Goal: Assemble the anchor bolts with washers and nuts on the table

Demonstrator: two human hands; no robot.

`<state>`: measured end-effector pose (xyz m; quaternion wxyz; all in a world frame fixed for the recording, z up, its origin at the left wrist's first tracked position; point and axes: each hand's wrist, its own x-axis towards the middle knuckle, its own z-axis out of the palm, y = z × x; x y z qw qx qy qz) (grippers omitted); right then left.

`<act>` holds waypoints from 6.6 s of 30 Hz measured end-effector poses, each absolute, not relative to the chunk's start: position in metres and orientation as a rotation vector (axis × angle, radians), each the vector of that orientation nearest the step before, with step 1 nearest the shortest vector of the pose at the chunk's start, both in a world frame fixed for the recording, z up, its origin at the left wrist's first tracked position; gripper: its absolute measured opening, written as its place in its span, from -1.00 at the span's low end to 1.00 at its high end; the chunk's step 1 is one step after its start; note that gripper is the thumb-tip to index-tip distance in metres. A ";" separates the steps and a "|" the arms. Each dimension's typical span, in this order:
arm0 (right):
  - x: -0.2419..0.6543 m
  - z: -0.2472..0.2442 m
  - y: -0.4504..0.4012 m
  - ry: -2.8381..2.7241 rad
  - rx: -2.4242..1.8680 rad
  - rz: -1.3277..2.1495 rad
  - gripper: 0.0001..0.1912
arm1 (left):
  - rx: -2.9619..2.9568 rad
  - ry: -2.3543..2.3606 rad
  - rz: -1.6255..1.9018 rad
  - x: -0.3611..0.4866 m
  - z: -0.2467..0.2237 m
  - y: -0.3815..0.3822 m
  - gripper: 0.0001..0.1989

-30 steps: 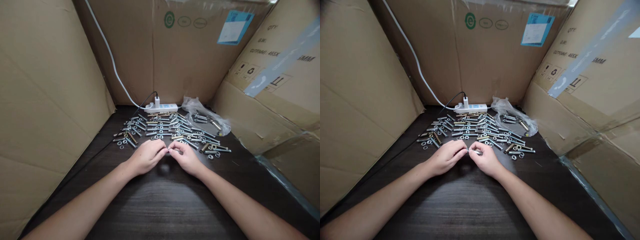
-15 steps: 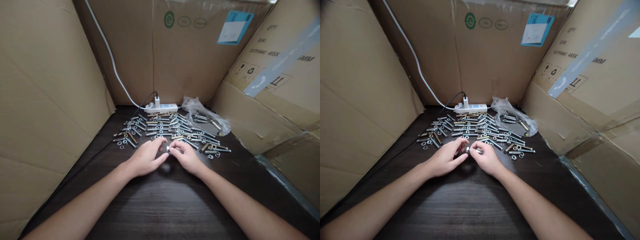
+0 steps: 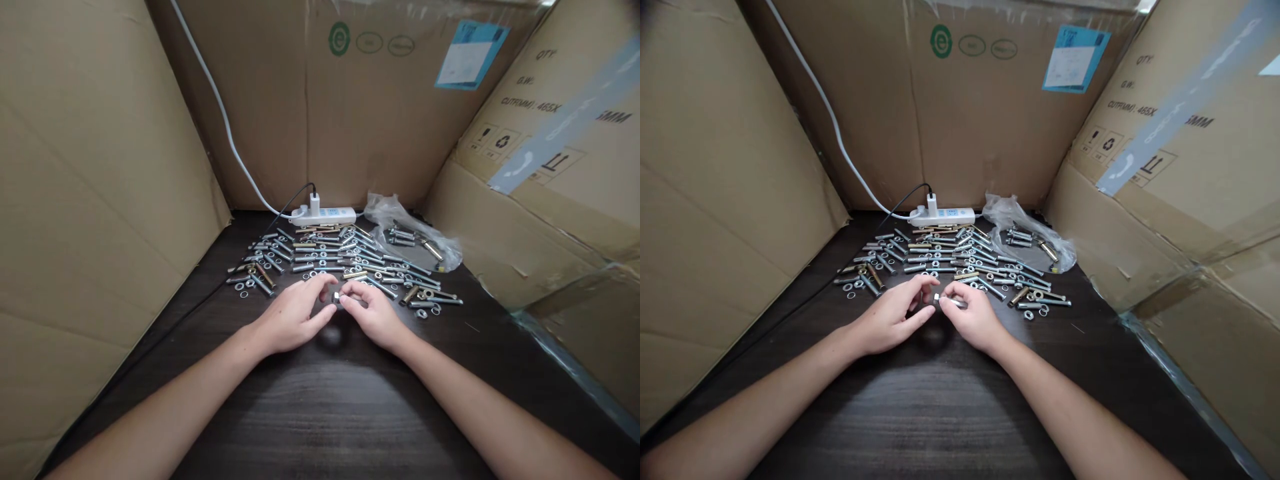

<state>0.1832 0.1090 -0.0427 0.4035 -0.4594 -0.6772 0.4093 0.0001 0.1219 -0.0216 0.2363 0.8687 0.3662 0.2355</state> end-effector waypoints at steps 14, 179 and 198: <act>0.184 -0.043 0.109 -1.726 -1.146 1.032 -0.89 | 2.460 0.930 0.662 0.000 -0.020 0.121 -0.73; 0.185 -0.046 0.110 -1.729 -1.202 1.045 -0.79 | 2.503 0.926 0.535 0.002 -0.024 0.123 -0.82; 0.185 -0.047 0.111 -1.716 -1.170 1.050 -0.77 | 2.532 0.940 0.574 0.003 -0.023 0.120 -0.84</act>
